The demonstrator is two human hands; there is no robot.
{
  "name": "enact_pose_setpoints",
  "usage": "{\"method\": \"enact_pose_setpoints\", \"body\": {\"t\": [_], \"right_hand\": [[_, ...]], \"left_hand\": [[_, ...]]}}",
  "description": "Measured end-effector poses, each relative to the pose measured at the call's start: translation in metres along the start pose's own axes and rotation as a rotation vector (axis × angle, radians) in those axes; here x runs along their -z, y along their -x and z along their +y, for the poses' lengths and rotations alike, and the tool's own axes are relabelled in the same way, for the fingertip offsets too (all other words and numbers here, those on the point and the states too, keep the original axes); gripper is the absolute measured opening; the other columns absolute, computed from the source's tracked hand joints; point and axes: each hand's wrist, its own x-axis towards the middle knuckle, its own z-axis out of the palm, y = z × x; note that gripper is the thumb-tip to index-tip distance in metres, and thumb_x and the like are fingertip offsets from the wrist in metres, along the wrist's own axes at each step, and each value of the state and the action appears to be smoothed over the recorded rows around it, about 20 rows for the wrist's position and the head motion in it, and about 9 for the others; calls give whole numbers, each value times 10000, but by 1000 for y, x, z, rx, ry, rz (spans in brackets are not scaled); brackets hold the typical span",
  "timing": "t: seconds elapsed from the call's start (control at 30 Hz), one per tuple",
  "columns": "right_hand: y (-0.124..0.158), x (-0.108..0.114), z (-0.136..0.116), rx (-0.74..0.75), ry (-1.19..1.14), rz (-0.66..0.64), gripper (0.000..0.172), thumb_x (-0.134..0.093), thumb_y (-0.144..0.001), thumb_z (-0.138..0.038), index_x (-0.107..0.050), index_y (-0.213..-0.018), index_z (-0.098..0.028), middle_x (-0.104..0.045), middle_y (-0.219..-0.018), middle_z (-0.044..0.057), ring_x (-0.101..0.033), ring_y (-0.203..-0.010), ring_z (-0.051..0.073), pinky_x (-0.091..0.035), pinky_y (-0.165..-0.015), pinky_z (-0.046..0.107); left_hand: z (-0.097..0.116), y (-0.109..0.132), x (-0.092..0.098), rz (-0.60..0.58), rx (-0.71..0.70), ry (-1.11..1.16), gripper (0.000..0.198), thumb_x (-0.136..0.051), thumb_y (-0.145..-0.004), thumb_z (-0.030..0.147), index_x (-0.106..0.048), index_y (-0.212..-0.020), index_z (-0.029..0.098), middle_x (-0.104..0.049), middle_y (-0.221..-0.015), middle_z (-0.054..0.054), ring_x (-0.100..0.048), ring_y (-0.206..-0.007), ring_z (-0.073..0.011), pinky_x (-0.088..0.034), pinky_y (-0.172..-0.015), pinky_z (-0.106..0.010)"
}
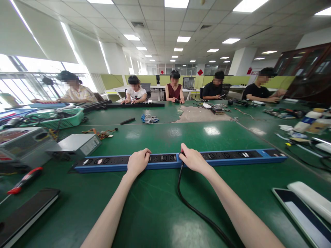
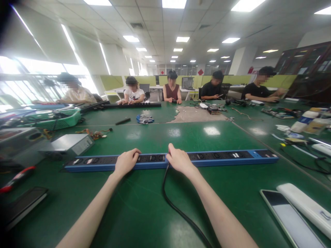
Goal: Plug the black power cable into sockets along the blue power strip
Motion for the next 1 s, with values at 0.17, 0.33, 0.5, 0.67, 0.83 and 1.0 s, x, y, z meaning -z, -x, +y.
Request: {"method": "enact_pose_setpoints", "body": {"t": [0.17, 0.33, 0.5, 0.67, 0.83, 1.0], "right_hand": [[-4, -6, 1, 22, -31, -51, 157, -416, -1005, -355, -486, -1091, -244, -679, -862, 18, -603, -732, 173, -276, -652, 257], [-3, -18, -13, 25, 110, 23, 166, -386, -1010, -336, -468, -1110, -231, -701, -937, 44, -636, -789, 194, -266, -660, 276], [-1, -21, -16, -4, 140, 31, 176, -357, -1014, -336, -457, -1123, -240, -712, -982, 43, -646, -813, 200, -256, -651, 287], [3, -20, -16, -27, 142, 46, 201, -381, -1008, -332, -455, -1172, -244, -713, -1049, 54, -663, -891, 212, -279, -662, 292], [7, -17, -14, -31, 107, 76, 205, -374, -1025, -369, -456, -1170, -250, -714, -1060, 46, -674, -935, 218, -292, -663, 289], [6, -17, -9, -7, 89, 104, 167, -372, -1028, -366, -464, -1063, -232, -718, -980, 42, -680, -864, 207, -280, -650, 286]], "left_hand": [[-1, 1, 0, 17, -25, -5, 325, -396, -1000, 320, -714, -1056, 289, -770, -1005, -25, -686, -907, -219, -446, -799, -299], [-5, 1, 2, 10, -25, -8, 319, -402, -1000, 303, -716, -1045, 280, -765, -1000, -23, -683, -899, -214, -456, -818, -304], [12, 6, 6, 105, -96, 24, 298, -414, -987, 246, -695, -1085, 252, -741, -1038, -52, -658, -972, -220, -454, -896, -329], [83, 8, -1, 120, -269, 117, 306, -409, -982, 205, -658, -1156, 242, -715, -1154, -66, -612, -1127, -217, -421, -995, -341], [139, -4, -20, -63, -133, 81, 278, -402, -998, 246, -673, -1057, 224, -746, -994, -75, -677, -969, -222, -447, -900, -341], [146, -9, -29, -96, -33, 64, 316, -364, -1023, 321, -666, -1038, 229, -749, -940, -86, -695, -912, -219, -438, -855, -325]]}}
